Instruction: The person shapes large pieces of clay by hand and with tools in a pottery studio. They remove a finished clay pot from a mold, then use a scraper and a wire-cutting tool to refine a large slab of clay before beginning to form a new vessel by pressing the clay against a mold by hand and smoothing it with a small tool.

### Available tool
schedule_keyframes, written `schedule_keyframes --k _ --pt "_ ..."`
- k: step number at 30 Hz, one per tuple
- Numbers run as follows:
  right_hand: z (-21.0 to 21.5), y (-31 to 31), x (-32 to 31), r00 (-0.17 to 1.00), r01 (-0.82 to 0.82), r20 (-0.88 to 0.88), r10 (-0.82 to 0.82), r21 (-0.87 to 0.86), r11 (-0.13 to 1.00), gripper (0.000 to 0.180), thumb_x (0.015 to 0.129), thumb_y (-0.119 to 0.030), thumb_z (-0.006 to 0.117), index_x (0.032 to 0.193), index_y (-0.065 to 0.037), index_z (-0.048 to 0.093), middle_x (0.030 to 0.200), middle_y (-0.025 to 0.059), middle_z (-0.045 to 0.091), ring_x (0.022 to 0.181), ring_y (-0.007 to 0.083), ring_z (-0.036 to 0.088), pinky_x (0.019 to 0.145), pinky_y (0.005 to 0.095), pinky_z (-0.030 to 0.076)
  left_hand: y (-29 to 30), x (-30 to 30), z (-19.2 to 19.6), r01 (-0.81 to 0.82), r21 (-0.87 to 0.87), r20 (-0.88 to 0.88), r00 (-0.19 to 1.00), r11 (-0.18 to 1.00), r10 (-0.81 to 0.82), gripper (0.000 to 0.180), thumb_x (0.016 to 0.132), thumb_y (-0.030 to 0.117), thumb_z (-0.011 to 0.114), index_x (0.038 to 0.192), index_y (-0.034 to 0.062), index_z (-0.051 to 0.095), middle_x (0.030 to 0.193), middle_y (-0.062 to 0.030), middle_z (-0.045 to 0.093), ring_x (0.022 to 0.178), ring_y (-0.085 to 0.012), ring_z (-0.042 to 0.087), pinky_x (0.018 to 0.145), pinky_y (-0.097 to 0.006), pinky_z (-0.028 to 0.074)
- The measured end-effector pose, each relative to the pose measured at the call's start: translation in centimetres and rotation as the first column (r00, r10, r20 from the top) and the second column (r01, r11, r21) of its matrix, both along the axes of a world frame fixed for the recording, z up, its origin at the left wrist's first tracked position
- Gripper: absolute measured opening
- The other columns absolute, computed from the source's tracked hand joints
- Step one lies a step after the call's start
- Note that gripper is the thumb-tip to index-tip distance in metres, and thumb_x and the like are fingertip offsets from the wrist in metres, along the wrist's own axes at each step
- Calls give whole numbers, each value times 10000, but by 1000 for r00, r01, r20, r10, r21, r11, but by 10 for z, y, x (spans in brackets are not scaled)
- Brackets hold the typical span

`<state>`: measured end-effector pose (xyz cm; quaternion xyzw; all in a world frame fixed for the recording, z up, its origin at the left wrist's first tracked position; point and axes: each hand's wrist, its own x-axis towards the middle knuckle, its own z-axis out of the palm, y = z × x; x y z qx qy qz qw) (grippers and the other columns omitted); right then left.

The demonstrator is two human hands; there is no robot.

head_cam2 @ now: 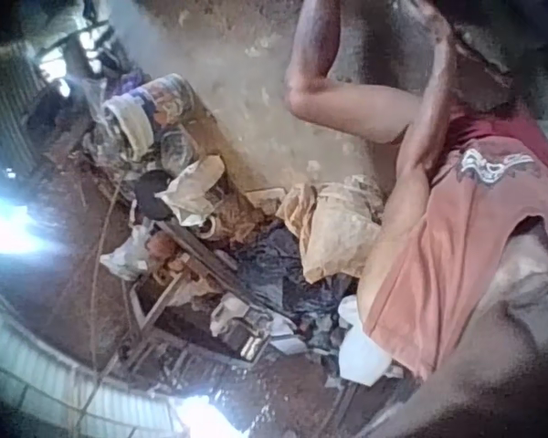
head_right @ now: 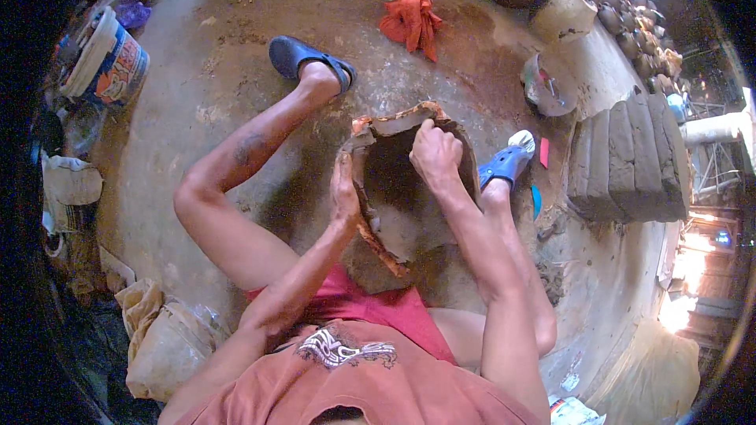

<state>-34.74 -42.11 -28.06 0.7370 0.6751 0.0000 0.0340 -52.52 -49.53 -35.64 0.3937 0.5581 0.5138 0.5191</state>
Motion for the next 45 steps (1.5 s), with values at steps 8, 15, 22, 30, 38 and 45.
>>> schedule_keyframes --k 8,15,22,30,38,45 --pt "-52 25 -39 999 -35 -12 34 -50 998 194 844 -149 623 903 6 722 912 230 761 875 389 764 768 487 620 -9 -10 -4 -62 29 -78 995 998 64 691 1089 508 403 1528 -24 437 1561 -207 466 1458 -317 416 1211 -389 275" --pt "-65 18 -22 691 -334 -658 300 78 939 178 853 -185 591 887 -27 664 795 191 713 641 371 658 613 477 533 -5 -1 -5 -49 13 1 999 999 49 681 1081 500 435 1514 -25 453 1539 -234 489 1439 -340 449 1196 -400 307" --pt "49 -24 -11 -34 12 -992 121 121 993 202 933 -235 638 859 -54 687 698 18 665 581 86 552 558 261 463 -1 -11 23 55 20 215 975 998 -58 662 1107 475 375 1519 -39 436 1529 -159 478 1413 -258 431 1198 -374 298" --pt "127 -112 179 539 620 -801 -259 169 766 340 1023 -328 659 890 -30 757 748 50 724 628 101 675 563 266 507 12 -9 9 129 7 345 930 992 -124 610 1112 488 356 1519 47 465 1457 -111 532 1326 -263 491 1140 -409 375" --pt "91 -271 371 820 566 -365 -440 624 538 230 916 -192 718 1028 6 753 995 195 763 861 291 746 714 442 557 44 -13 23 350 -88 510 820 932 -260 718 1063 615 389 1492 50 502 1477 -127 556 1341 -328 529 1158 -438 404" --pt "-2 -250 362 677 728 -66 -733 -81 681 502 879 -402 736 1196 -14 710 1135 229 721 1112 405 674 975 511 527 45 -58 -6 334 -178 433 871 926 -231 773 1064 619 382 1577 41 368 1582 -136 442 1425 -322 447 1196 -456 346"
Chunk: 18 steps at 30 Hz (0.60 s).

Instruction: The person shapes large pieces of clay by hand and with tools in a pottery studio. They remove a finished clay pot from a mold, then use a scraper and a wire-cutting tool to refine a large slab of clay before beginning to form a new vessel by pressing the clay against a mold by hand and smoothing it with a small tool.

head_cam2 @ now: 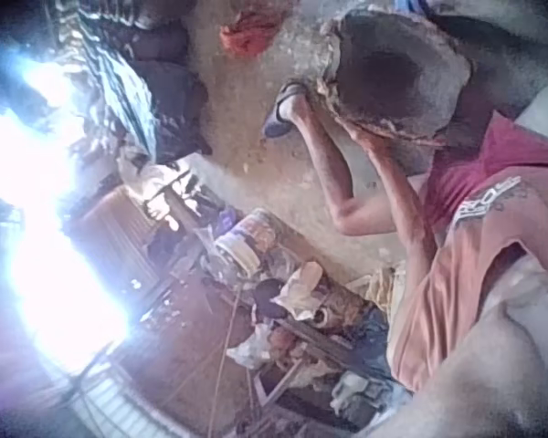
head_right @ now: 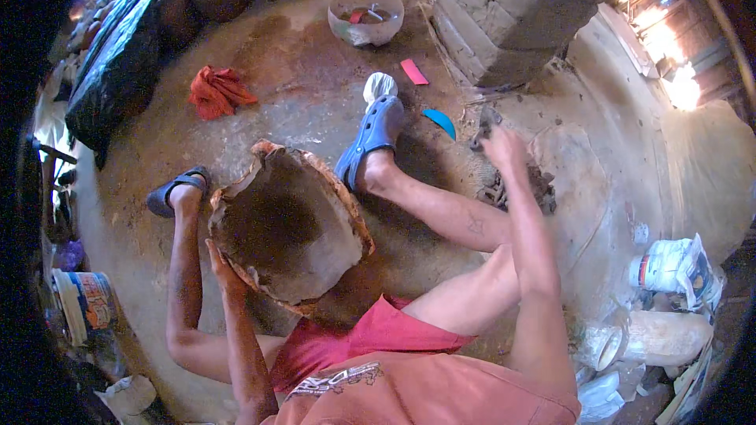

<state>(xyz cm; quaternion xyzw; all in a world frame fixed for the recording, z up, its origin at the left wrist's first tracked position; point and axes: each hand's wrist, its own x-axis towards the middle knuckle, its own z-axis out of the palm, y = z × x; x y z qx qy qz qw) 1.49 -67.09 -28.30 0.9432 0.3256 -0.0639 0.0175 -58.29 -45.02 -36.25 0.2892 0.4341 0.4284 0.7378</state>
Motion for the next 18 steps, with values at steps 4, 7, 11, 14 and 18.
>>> schedule_keyframes --k 4,7,11,14,18 --pt "-79 54 39 984 -177 37 175 48 983 480 851 -298 764 1229 -18 672 1228 234 679 1196 418 625 1012 518 512 -20 23 -22 -130 92 -158 977 987 144 793 1073 608 363 1617 37 275 1639 -138 356 1487 -313 358 1241 -438 259" --pt "-116 80 56 960 -263 92 265 -35 964 236 876 -166 650 1079 -81 735 1170 209 665 1188 412 601 1003 527 500 -21 45 9 -252 -133 -171 958 958 228 834 1070 623 344 1641 35 190 1679 -136 277 1529 -309 279 1270 -443 183" --pt "-123 106 81 936 -346 53 349 -58 936 257 871 -78 630 1115 -71 708 1169 213 675 1184 407 625 992 521 526 -18 -6 -42 -237 74 -258 934 969 248 799 1073 625 298 1651 88 173 1689 -128 254 1535 -334 275 1265 -481 203" --pt "-94 135 102 964 -265 70 256 178 948 216 886 -103 640 1090 -58 698 1037 249 707 955 444 677 858 541 543 -20 17 -21 -221 -54 -148 966 974 212 757 1082 602 272 1650 109 195 1683 -128 268 1530 -341 286 1262 -488 213" --pt "-19 275 101 930 -365 262 258 578 730 183 901 -87 624 1055 -33 707 911 255 706 965 436 699 783 549 538 -24 -24 -52 -233 -62 -198 956 971 217 745 1078 602 297 1625 96 291 1648 -135 346 1506 -343 327 1255 -478 221"
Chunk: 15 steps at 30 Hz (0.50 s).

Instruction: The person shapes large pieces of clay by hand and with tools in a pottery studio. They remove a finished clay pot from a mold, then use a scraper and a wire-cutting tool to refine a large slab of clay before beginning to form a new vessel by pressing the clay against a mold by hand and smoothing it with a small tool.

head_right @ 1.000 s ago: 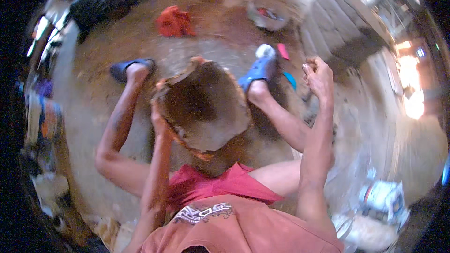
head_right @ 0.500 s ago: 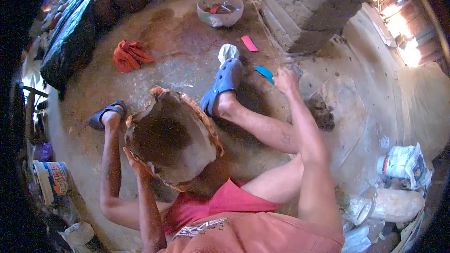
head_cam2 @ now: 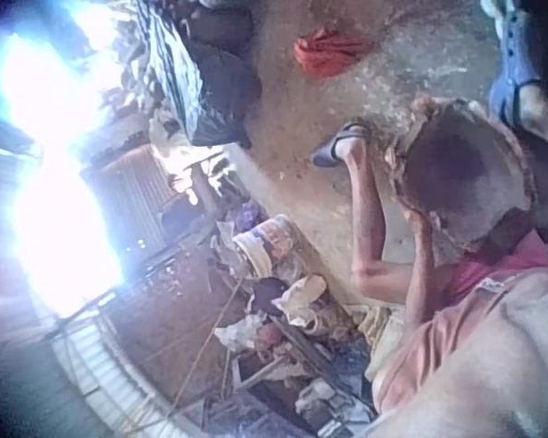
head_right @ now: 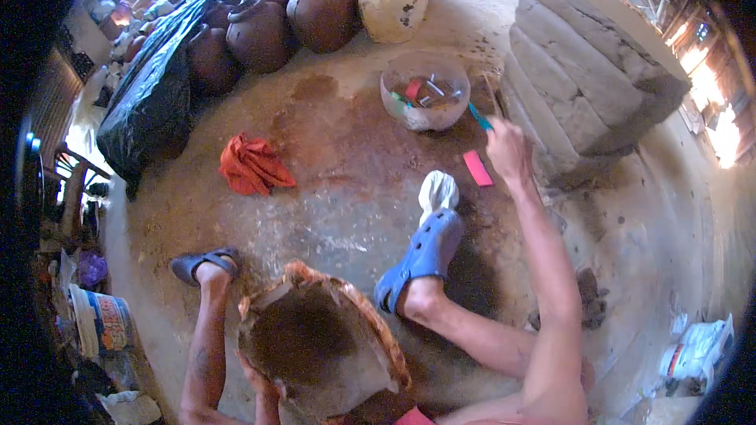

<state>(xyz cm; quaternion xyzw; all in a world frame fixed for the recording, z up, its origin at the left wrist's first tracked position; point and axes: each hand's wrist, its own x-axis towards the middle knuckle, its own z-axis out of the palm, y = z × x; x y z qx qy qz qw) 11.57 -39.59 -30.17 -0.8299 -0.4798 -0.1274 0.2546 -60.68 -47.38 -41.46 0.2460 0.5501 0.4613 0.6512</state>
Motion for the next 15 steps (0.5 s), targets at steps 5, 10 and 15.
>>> schedule_keyframes --k 5,10,15 --pt "3 175 23 996 3 86 15 -207 978 172 888 -106 654 1017 -51 752 1068 236 732 1012 389 715 823 502 565 5 20 17 26 -29 38 999 999 -25 719 1080 615 269 1600 128 358 1607 -124 421 1457 -361 408 1215 -530 311" --pt "-67 248 80 956 281 87 -280 -553 784 317 828 -140 741 1143 -138 780 1187 195 740 1146 372 708 928 525 576 27 34 12 -24 -170 29 999 985 30 727 1076 618 282 1602 122 359 1613 -125 413 1463 -358 397 1220 -520 296" --pt "-41 253 39 960 199 -20 -280 -656 728 389 804 -134 735 1190 -91 758 1221 205 731 1172 377 697 937 516 578 15 26 17 -99 -208 -18 995 973 97 736 1072 621 295 1603 115 360 1620 -127 406 1469 -354 385 1225 -510 280"
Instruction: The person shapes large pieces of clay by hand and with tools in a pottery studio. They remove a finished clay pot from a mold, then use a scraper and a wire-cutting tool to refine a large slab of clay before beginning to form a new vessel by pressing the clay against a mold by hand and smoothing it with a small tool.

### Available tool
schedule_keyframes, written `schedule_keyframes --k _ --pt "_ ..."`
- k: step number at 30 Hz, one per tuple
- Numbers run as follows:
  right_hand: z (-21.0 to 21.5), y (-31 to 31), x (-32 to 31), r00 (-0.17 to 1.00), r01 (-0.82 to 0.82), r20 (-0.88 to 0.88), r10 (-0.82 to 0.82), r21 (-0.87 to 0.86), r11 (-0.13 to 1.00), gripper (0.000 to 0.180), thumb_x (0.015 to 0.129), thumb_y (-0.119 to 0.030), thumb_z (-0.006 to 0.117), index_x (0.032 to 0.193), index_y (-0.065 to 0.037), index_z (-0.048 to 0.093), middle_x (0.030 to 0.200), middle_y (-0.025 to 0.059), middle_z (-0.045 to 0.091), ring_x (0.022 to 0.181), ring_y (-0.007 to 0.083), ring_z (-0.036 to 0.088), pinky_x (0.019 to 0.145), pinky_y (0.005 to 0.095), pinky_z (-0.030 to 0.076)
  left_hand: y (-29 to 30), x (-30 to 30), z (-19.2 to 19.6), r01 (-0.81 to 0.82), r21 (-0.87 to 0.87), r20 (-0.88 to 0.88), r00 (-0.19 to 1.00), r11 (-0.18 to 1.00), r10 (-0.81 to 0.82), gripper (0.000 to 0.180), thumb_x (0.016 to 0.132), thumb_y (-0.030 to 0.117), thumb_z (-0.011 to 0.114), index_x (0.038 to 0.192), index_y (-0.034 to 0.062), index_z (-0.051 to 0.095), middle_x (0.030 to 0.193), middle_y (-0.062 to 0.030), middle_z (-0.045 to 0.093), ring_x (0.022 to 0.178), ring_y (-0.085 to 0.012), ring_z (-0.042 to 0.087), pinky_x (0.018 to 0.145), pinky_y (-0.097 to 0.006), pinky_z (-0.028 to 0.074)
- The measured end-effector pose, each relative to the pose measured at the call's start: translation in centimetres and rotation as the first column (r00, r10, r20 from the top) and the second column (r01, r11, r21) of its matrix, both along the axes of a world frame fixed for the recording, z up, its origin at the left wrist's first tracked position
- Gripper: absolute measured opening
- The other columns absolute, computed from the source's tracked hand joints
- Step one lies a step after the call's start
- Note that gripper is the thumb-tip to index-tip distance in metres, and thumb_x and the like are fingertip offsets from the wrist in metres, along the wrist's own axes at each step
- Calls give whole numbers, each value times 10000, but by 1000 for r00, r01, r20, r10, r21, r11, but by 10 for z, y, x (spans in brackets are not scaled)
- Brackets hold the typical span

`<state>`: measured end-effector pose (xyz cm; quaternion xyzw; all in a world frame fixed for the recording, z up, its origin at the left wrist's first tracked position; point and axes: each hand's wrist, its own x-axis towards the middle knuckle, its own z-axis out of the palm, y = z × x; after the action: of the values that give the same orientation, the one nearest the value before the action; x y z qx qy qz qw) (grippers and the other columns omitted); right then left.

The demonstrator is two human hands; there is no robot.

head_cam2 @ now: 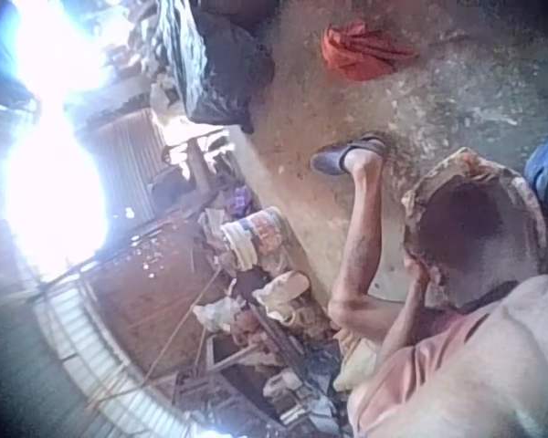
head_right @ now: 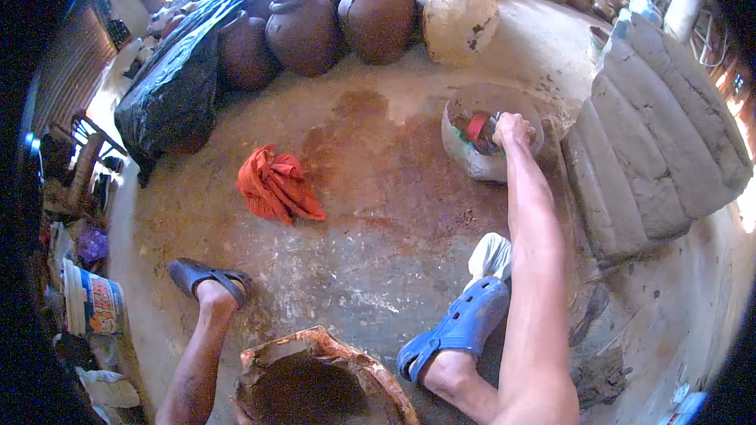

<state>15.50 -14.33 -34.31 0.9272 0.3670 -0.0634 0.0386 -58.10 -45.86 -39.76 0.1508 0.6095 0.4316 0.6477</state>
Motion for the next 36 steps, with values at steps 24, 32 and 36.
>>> schedule_keyframes --k 24,32,36 --pt "22 -329 -484 758 -641 379 531 581 501 460 835 -27 688 1295 -31 694 1041 103 625 946 310 617 827 427 563 -4 30 -3 152 375 60 980 914 -188 519 1112 339 384 1432 -33 552 1426 -131 603 1322 -223 531 1141 -338 359" --pt "-33 -304 -513 739 -672 441 509 527 520 253 928 -69 633 1151 1 731 977 101 626 877 302 654 711 409 579 0 30 -21 216 494 -102 976 842 -191 530 1105 341 365 1401 -47 572 1385 -174 630 1280 -267 563 1116 -354 382" --pt "-42 -305 -540 681 -280 -139 719 857 431 272 877 -6 650 1140 9 720 993 165 700 890 341 696 793 407 560 1 31 -6 235 490 -131 972 839 -196 494 1129 338 368 1388 -27 576 1340 -106 648 1218 -195 572 1090 -331 408"
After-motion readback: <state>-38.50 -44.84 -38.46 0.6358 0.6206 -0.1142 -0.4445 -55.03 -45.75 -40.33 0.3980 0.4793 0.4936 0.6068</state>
